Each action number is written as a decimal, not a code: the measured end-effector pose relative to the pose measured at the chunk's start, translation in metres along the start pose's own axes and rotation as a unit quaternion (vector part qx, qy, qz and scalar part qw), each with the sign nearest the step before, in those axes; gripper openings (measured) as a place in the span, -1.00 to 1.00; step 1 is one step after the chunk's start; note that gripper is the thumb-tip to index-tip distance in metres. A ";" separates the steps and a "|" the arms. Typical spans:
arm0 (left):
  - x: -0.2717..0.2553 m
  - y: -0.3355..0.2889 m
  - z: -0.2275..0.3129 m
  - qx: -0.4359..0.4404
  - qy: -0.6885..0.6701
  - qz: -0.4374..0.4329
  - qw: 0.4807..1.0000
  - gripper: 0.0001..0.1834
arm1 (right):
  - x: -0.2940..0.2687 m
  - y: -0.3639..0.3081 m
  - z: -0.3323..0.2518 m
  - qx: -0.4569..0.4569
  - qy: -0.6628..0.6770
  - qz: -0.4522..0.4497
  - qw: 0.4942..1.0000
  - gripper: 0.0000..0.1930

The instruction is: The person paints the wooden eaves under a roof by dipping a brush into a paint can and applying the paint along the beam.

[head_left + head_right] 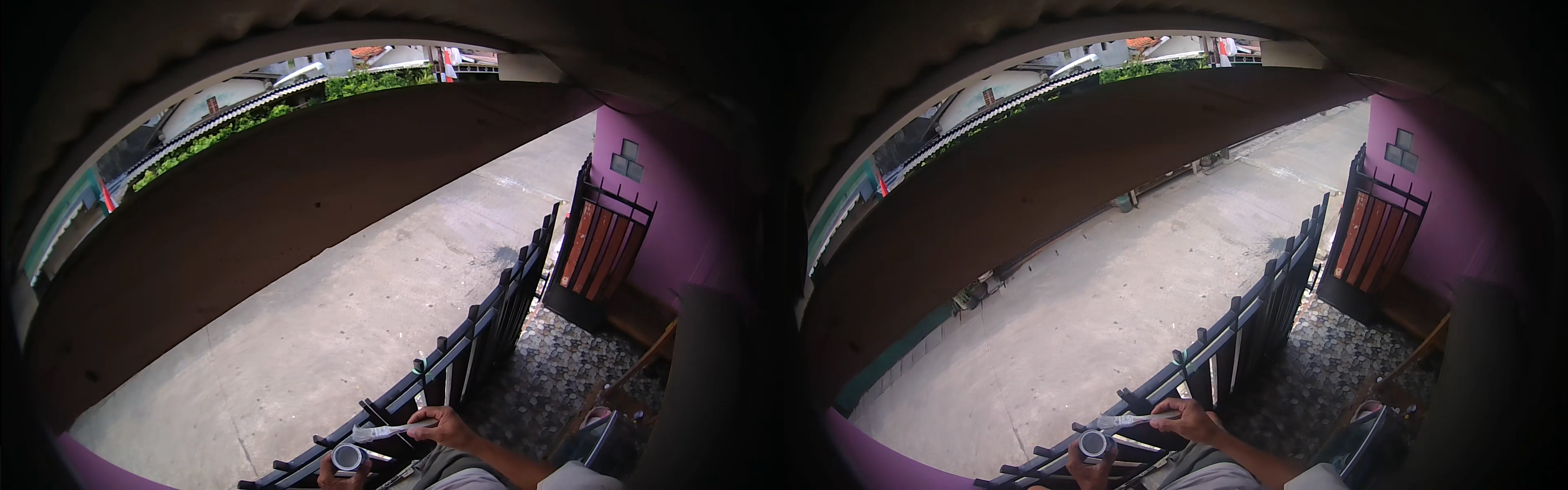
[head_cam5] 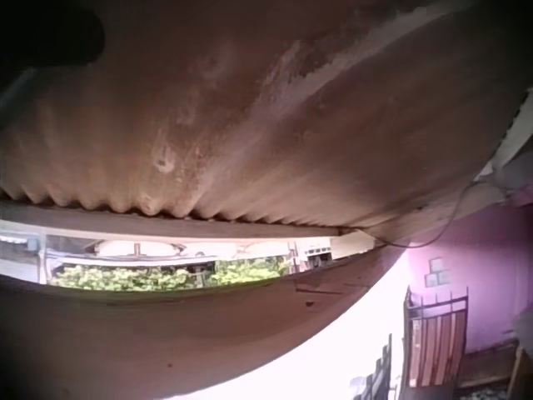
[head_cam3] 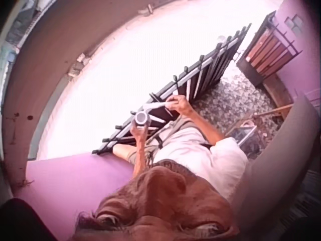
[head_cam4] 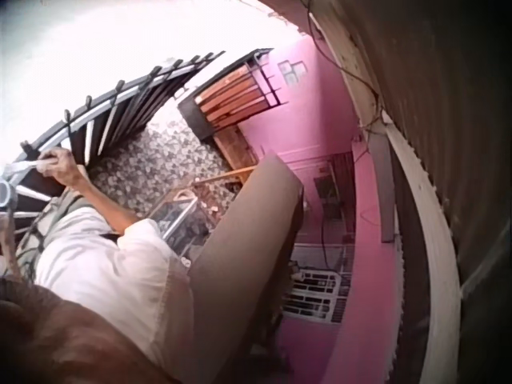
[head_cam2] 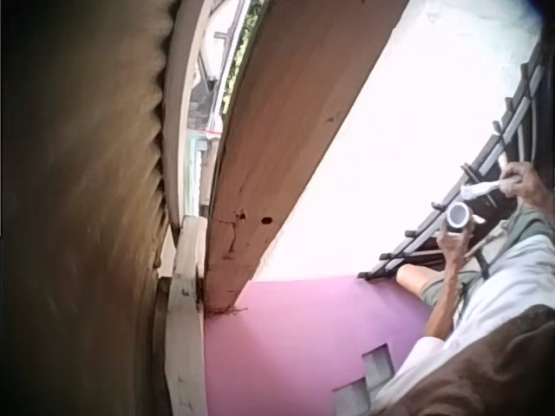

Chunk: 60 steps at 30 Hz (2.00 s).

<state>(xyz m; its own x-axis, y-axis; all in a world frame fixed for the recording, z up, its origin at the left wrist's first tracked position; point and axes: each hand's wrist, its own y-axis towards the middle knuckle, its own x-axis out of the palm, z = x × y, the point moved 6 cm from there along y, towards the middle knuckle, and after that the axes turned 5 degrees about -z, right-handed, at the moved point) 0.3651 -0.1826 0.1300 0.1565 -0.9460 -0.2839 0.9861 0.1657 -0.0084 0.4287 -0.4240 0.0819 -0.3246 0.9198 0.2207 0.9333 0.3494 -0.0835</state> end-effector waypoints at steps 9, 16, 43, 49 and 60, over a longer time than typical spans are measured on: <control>0.006 0.035 -0.018 0.151 0.090 0.057 0.983 -0.43 | -0.023 0.007 -0.055 -0.058 -0.082 0.016 0.995 -0.81; 0.004 0.042 -0.023 0.162 0.095 0.048 0.981 -0.39 | -0.001 0.019 -0.129 -0.156 -0.333 -0.002 0.930 -0.80; -0.002 0.034 -0.035 0.189 0.163 0.068 0.966 -0.39 | 0.142 0.074 -0.114 -0.220 -0.635 -0.332 0.662 -0.89; -0.007 0.035 -0.038 0.165 0.138 0.072 0.974 -0.42 | 0.141 0.080 -0.114 -0.209 -0.633 -0.328 0.669 -0.89; -0.020 0.044 -0.043 0.127 0.091 0.098 0.983 -0.39 | 0.108 0.081 -0.131 -0.216 -0.523 -0.245 0.787 -0.88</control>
<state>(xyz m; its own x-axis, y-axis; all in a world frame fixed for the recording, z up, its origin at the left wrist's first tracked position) 0.4033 -0.1445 0.0945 0.3548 -0.8332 -0.4240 0.9236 0.2421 0.2972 0.4894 -0.3201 0.2265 -0.4001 0.4176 -0.8158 0.5485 0.8222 0.1519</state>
